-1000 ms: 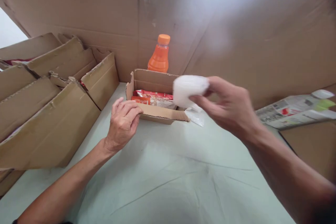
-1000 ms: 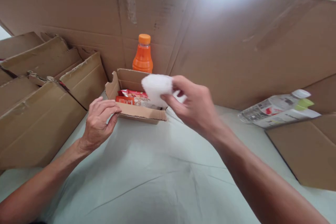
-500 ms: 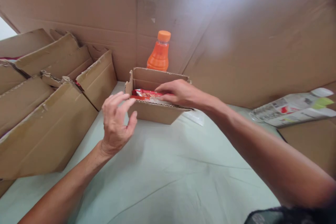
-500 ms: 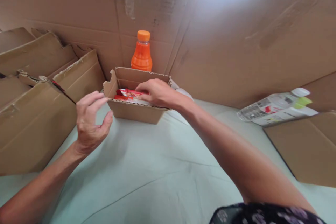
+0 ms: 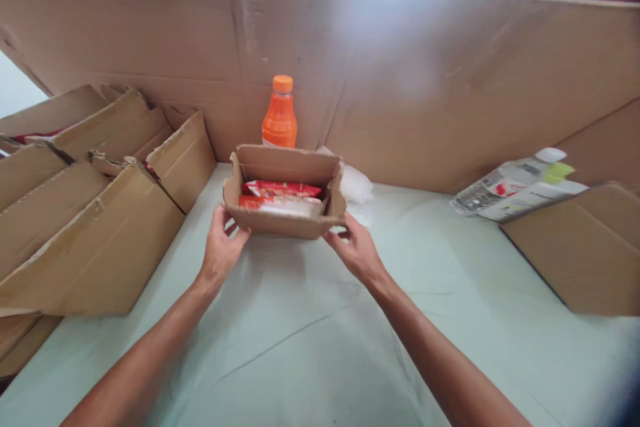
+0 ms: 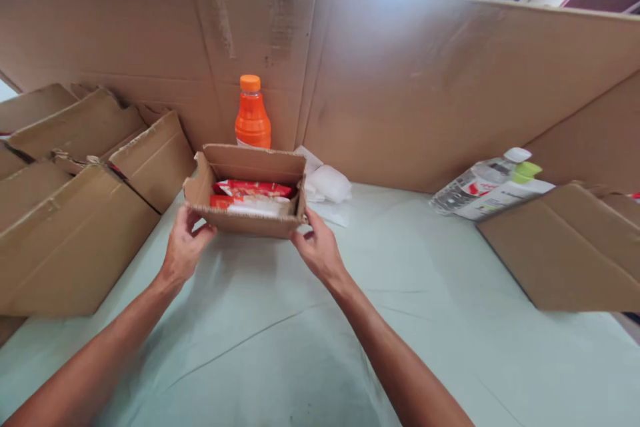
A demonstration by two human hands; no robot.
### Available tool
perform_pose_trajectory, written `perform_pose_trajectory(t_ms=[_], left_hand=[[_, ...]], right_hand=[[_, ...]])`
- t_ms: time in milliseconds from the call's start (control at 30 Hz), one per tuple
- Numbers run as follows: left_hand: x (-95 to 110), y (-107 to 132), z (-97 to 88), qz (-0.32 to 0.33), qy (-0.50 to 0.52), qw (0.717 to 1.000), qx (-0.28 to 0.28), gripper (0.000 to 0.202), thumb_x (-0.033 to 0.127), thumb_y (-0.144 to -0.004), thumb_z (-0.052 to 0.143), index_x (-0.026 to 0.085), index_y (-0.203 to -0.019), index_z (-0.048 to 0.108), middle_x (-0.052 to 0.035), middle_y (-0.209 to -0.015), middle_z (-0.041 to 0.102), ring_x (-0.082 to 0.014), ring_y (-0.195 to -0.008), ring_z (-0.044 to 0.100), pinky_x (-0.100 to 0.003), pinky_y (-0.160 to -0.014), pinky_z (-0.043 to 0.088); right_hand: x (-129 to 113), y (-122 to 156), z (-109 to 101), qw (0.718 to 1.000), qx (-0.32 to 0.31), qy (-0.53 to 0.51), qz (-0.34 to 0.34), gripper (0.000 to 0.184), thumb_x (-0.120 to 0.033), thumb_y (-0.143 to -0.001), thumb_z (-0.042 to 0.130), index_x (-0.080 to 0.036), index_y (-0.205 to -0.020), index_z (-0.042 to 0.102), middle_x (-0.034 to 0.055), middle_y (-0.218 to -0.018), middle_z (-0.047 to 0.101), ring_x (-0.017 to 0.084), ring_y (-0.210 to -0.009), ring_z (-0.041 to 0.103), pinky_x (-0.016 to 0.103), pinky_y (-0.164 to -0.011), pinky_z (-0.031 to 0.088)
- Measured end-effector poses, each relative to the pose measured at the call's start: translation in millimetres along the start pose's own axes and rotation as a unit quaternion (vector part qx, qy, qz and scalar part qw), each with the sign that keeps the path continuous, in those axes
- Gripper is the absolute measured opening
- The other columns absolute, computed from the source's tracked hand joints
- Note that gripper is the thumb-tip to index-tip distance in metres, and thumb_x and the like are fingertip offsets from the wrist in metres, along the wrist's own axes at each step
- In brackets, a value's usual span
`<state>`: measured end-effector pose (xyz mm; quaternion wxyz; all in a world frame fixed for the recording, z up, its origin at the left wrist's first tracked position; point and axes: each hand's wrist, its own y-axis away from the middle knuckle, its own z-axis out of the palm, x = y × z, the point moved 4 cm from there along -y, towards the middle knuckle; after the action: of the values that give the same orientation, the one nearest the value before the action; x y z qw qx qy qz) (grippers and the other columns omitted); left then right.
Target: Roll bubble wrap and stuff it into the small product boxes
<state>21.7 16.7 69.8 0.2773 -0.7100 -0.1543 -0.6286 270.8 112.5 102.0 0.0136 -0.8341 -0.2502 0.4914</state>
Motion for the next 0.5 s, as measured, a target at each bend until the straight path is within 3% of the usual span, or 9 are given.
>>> perform_pose_trajectory(t_ms=[133,233,300,367,433,500], left_hand=[[4,105,-25.1,-0.083,-0.008,0.995,-0.050,0.055,0.035,-0.082,0.071,0.026,-0.133,0.051,-0.0094,-0.135,0.059,-0.0259,-0.120,0.064,-0.042,-0.101,0.056],[7,159,-64.5,-0.129,-0.047,0.990,-0.012,0.060,0.040,-0.082,0.074,0.029,-0.136,0.052,-0.0087,-0.132,0.062,-0.0267,-0.116,0.066,-0.041,-0.095,0.060],[10,166,-88.0,-0.129,-0.058,0.989,0.032,0.059,0.040,-0.081,0.076,0.029,-0.134,0.054,-0.0069,-0.125,0.065,-0.0254,-0.112,0.067,-0.040,-0.095,0.060],[15,156,-98.5,-0.112,-0.057,0.990,0.058,0.061,0.038,-0.080,0.077,0.029,-0.135,0.053,-0.0057,-0.125,0.064,-0.0239,-0.111,0.066,-0.041,-0.099,0.058],[21,143,-93.0,-0.092,-0.048,0.993,0.057,0.066,0.037,-0.078,0.078,0.029,-0.138,0.051,-0.0064,-0.131,0.061,-0.0242,-0.113,0.065,-0.043,-0.103,0.055],[26,138,-74.7,-0.081,-0.042,0.995,0.031,0.068,0.039,-0.077,0.078,0.028,-0.138,0.050,-0.0084,-0.135,0.059,-0.0259,-0.117,0.065,-0.045,-0.106,0.054]], right_hand=[[-15,106,-32,0.998,0.037,0.049,0.011,0.030,-0.039,-0.091,0.060,-0.023,-0.115,0.066,0.0078,-0.104,0.073,0.023,-0.088,0.068,0.032,-0.071,0.058],[-28,159,-27,0.997,0.045,0.060,0.016,0.033,-0.038,-0.091,0.059,-0.024,-0.121,0.064,0.0107,-0.110,0.072,0.026,-0.092,0.068,0.033,-0.070,0.058],[-36,167,-8,0.998,0.032,0.051,-0.008,0.039,-0.036,-0.092,0.058,-0.023,-0.129,0.061,0.0138,-0.122,0.068,0.027,-0.102,0.067,0.034,-0.073,0.059],[-41,159,10,0.999,0.013,0.036,-0.034,0.040,-0.035,-0.093,0.057,-0.022,-0.130,0.059,0.0149,-0.128,0.065,0.026,-0.106,0.066,0.034,-0.076,0.059],[-41,148,16,0.998,0.010,0.031,-0.047,0.035,-0.034,-0.093,0.058,-0.021,-0.126,0.061,0.0138,-0.125,0.066,0.025,-0.103,0.067,0.034,-0.076,0.059],[-37,147,4,0.998,0.035,0.045,-0.041,0.031,-0.035,-0.093,0.058,-0.022,-0.121,0.063,0.0120,-0.118,0.069,0.025,-0.098,0.068,0.035,-0.077,0.059]])
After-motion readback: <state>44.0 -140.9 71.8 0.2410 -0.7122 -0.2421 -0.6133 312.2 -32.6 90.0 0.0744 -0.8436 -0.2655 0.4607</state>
